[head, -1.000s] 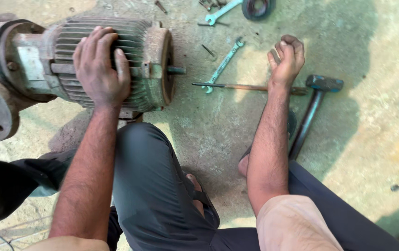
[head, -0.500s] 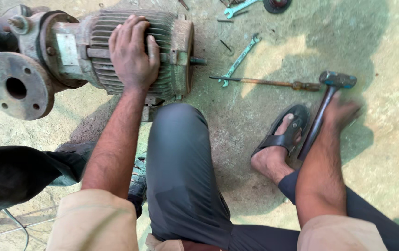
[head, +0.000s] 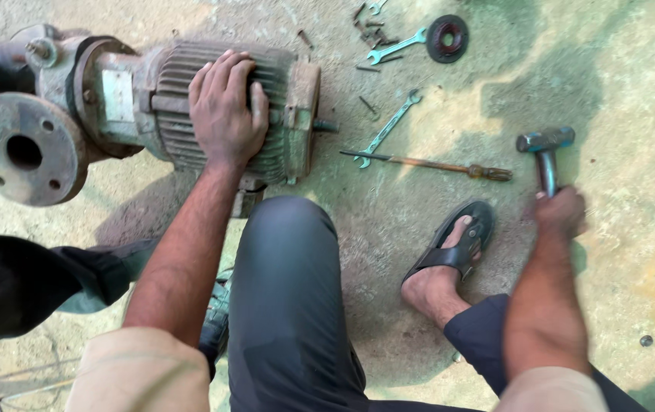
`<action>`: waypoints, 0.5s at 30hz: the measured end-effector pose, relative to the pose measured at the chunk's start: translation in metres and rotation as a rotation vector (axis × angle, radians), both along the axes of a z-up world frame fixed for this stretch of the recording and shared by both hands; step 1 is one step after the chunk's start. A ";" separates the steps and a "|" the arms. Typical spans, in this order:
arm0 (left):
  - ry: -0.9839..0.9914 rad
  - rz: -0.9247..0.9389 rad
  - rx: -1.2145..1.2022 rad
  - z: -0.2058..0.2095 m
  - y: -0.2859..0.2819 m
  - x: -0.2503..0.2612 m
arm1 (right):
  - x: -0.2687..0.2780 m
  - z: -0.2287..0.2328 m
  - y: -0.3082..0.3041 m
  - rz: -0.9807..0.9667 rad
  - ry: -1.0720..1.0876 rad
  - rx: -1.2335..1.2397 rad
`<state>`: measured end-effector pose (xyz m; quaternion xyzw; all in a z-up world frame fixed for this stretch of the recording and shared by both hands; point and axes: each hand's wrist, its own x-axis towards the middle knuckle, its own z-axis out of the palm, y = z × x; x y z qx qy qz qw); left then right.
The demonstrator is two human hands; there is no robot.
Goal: The person attaches a flange to a motor, tightens bolts with a wrench, and uses a hammer and screwdriver to adjust the motor shaft. The person works on the motor while sitting on the floor.
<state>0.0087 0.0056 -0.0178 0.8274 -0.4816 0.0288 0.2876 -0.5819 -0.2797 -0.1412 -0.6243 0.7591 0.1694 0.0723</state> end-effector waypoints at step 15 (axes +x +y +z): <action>0.007 -0.117 0.126 0.009 -0.003 0.000 | 0.115 0.128 -0.097 1.286 -0.284 0.074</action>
